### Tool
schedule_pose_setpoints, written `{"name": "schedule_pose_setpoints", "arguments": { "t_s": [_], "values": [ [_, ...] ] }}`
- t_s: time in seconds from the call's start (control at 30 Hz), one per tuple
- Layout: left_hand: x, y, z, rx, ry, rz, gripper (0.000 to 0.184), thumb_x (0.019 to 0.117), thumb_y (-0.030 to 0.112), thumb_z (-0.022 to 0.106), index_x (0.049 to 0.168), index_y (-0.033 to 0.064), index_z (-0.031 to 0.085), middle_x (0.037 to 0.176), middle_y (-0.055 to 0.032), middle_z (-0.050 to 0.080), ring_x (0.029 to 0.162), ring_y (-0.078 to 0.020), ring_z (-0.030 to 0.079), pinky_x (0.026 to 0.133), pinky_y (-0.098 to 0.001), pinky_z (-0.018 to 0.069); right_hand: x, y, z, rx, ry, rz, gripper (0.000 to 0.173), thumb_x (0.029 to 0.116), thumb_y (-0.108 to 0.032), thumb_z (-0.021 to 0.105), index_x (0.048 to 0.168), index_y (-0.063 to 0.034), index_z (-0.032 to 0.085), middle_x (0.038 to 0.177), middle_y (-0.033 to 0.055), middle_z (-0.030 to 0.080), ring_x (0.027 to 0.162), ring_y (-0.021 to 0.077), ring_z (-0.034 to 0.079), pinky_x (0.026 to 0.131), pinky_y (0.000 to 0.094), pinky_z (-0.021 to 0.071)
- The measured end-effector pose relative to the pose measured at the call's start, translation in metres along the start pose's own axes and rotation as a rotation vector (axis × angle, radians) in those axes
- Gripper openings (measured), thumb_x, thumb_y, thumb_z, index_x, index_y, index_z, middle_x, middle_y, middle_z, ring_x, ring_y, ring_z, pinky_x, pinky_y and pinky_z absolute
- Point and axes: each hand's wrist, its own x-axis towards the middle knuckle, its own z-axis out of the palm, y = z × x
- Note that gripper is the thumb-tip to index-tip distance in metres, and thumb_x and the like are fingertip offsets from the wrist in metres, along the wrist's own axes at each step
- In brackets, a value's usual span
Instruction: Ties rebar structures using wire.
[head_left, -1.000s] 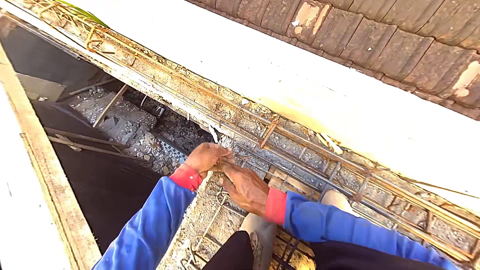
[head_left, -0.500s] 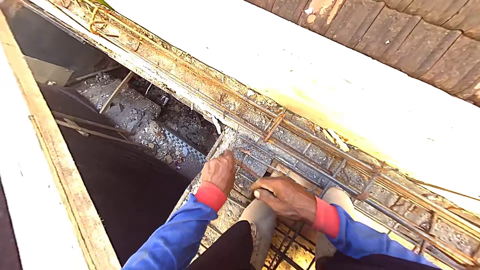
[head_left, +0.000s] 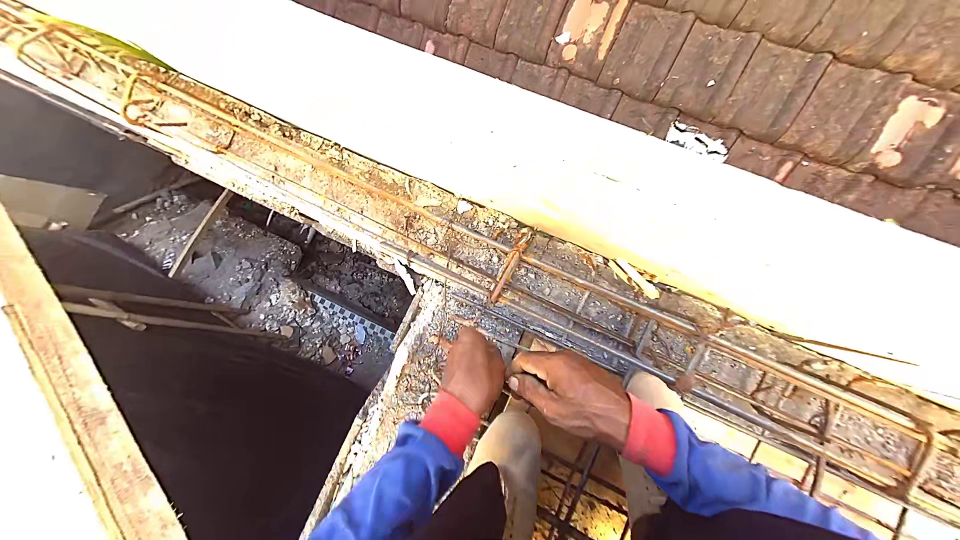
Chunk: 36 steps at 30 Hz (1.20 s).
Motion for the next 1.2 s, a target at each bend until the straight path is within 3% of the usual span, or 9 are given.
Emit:
{"name": "schedule_pose_setpoints", "arguments": {
  "t_s": [0.07,0.17,0.2,0.27,0.4,0.67,1.03,1.1,1.2],
  "values": [
    [0.002,-0.015,0.011,-0.178,0.057,0.039,0.025,0.1038,0.021,0.049,0.102,0.0015,0.065,0.086,-0.0113,0.069,0.075,-0.0236,0.071,0.072,-0.0450,0.0610,0.001,-0.001,-0.002,-0.011,-0.006,-0.002,0.035,0.1083,-0.036,0.044,0.114,-0.0112,0.068,0.099,0.0081,0.070,0.093,0.0212,0.068,0.086,0.0445,0.0541],
    [-0.017,0.012,-0.004,0.368,-0.023,-0.054,0.031,0.1051,0.019,0.046,0.121,-0.0019,0.062,0.116,-0.0215,0.069,0.110,-0.0357,0.069,0.093,-0.0528,0.0555,0.002,0.000,-0.003,-0.008,-0.007,-0.001,0.036,0.1086,-0.034,0.043,0.117,-0.0105,0.069,0.101,0.0096,0.071,0.095,0.0230,0.069,0.088,0.0462,0.0539],
    [-0.024,0.026,-0.009,0.556,-0.063,-0.068,0.031,0.1032,0.014,0.048,0.124,-0.0038,0.061,0.121,-0.0241,0.067,0.115,-0.0399,0.067,0.094,-0.0559,0.0550,0.003,0.000,-0.002,-0.007,-0.004,-0.004,0.035,0.1085,-0.034,0.044,0.114,-0.0097,0.068,0.098,0.0101,0.070,0.093,0.0239,0.068,0.085,0.0470,0.0537],
    [-0.034,0.052,-0.018,0.796,-0.115,-0.040,0.028,0.0975,0.005,0.054,0.121,-0.0064,0.063,0.122,-0.0269,0.066,0.115,-0.0450,0.065,0.089,-0.0599,0.0554,0.004,0.001,-0.001,-0.011,0.003,-0.018,0.034,0.1079,-0.033,0.044,0.109,-0.0076,0.066,0.093,0.0119,0.068,0.089,0.0266,0.068,0.082,0.0500,0.0533],
    [-0.031,0.078,-0.019,0.963,-0.164,-0.009,0.024,0.0955,0.005,0.058,0.116,-0.0048,0.066,0.120,-0.0256,0.067,0.111,-0.0452,0.066,0.084,-0.0611,0.0564,0.004,0.001,-0.001,-0.048,0.014,-0.020,0.033,0.1069,-0.030,0.044,0.107,-0.0062,0.067,0.093,0.0133,0.070,0.092,0.0288,0.070,0.084,0.0532,0.0540],
    [-0.019,0.081,-0.036,0.975,-0.212,0.104,0.026,0.0969,0.009,0.057,0.118,-0.0051,0.065,0.121,-0.0255,0.066,0.110,-0.0435,0.066,0.085,-0.0604,0.0551,0.002,0.009,-0.001,-0.073,0.051,0.017,0.035,0.1071,-0.034,0.041,0.115,-0.0119,0.068,0.093,0.0087,0.071,0.088,0.0237,0.070,0.082,0.0484,0.0557],
    [-0.011,0.037,-0.065,0.955,0.041,0.424,0.012,0.0944,0.003,0.059,0.099,0.0049,0.070,0.091,-0.0153,0.070,0.082,-0.0349,0.070,0.064,-0.0514,0.0556,0.002,0.014,0.003,-0.150,0.055,0.095,0.037,0.1078,-0.037,0.040,0.116,-0.0153,0.069,0.095,0.0049,0.071,0.088,0.0190,0.069,0.081,0.0437,0.0566],
    [0.000,0.025,-0.077,0.848,0.105,0.346,0.013,0.0972,0.007,0.058,0.100,0.0044,0.070,0.094,-0.0177,0.071,0.087,-0.0385,0.071,0.070,-0.0567,0.0564,0.003,0.013,0.005,-0.153,0.044,0.091,0.038,0.1079,-0.038,0.040,0.116,-0.0152,0.069,0.096,0.0053,0.071,0.089,0.0197,0.070,0.082,0.0448,0.0567],
    [0.028,-0.010,-0.101,0.613,0.196,0.262,0.031,0.1065,0.031,0.052,0.105,0.0068,0.071,0.096,-0.0210,0.072,0.092,-0.0438,0.071,0.077,-0.0650,0.0552,0.003,0.012,0.006,-0.148,0.030,0.101,0.037,0.1077,-0.037,0.041,0.116,-0.0137,0.069,0.100,0.0074,0.072,0.092,0.0222,0.070,0.084,0.0469,0.0565]
  ]
}}
